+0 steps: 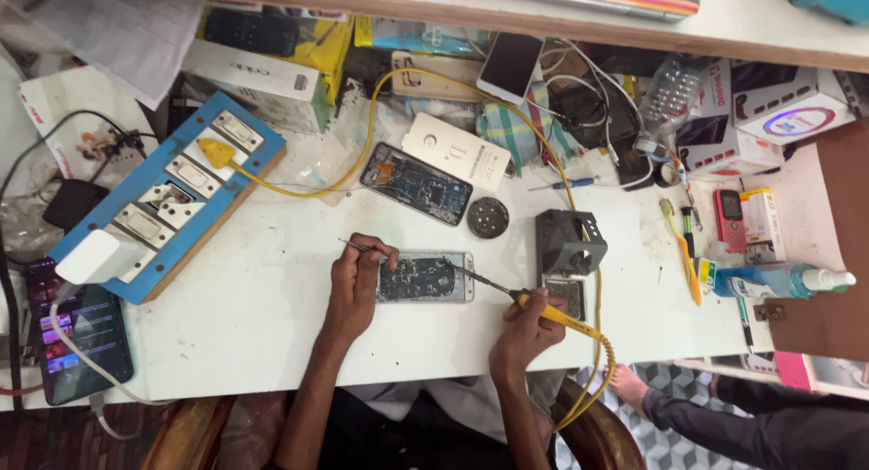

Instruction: The person uses a soldering iron and a fine tool to work on a disassembled smartphone motherboard. They repeatedly apply the soldering iron to various points on the board while holding the tool steady.

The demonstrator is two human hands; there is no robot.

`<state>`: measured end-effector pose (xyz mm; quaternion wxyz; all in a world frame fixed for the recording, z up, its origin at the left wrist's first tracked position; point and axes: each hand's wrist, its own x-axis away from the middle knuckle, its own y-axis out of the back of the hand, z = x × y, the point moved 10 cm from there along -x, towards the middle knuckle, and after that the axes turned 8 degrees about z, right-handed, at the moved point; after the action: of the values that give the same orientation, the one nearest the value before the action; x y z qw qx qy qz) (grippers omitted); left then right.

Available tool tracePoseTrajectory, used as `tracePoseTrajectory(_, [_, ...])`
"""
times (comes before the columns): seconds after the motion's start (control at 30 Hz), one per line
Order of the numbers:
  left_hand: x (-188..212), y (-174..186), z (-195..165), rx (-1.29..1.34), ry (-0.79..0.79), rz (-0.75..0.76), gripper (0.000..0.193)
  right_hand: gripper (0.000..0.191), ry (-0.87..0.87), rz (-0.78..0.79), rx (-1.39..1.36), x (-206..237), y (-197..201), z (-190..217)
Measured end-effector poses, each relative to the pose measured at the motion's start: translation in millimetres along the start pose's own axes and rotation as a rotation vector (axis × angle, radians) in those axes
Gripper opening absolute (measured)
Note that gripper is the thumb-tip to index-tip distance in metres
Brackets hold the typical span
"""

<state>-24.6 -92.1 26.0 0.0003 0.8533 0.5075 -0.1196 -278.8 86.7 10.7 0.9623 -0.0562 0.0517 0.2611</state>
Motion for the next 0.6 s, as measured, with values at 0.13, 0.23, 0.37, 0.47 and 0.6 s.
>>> tracePoseTrajectory(0.13, [0.1,-1.8,-8.5,-0.007,-0.095,0.009,0.033,0.029,0.035,0.029,0.016,-1.7,-5.9,5.0])
tracePoseTrajectory(0.23, [2.0,0.4,6.3,-0.001,0.055,-0.017,0.033,0.028,0.019,0.03,0.005,-2.1,-6.3,5.0])
tracePoseTrajectory(0.37, [2.7,0.3,3.4,-0.009,0.03,-0.016,0.034,0.029,0.04,0.059,0.006,-1.5,-9.7,9.5])
tracePoseTrajectory(0.47, [2.2,0.4,9.6,0.023,0.088,-0.023,0.033,0.028,0.027,0.067,0.018,-2.3,-10.9,10.1])
tracePoseTrajectory(0.6, [1.1,-3.1,-5.4,0.024,-0.053,0.012,0.034,0.028,0.029,0.079,0.018,-0.6,-11.2,11.4])
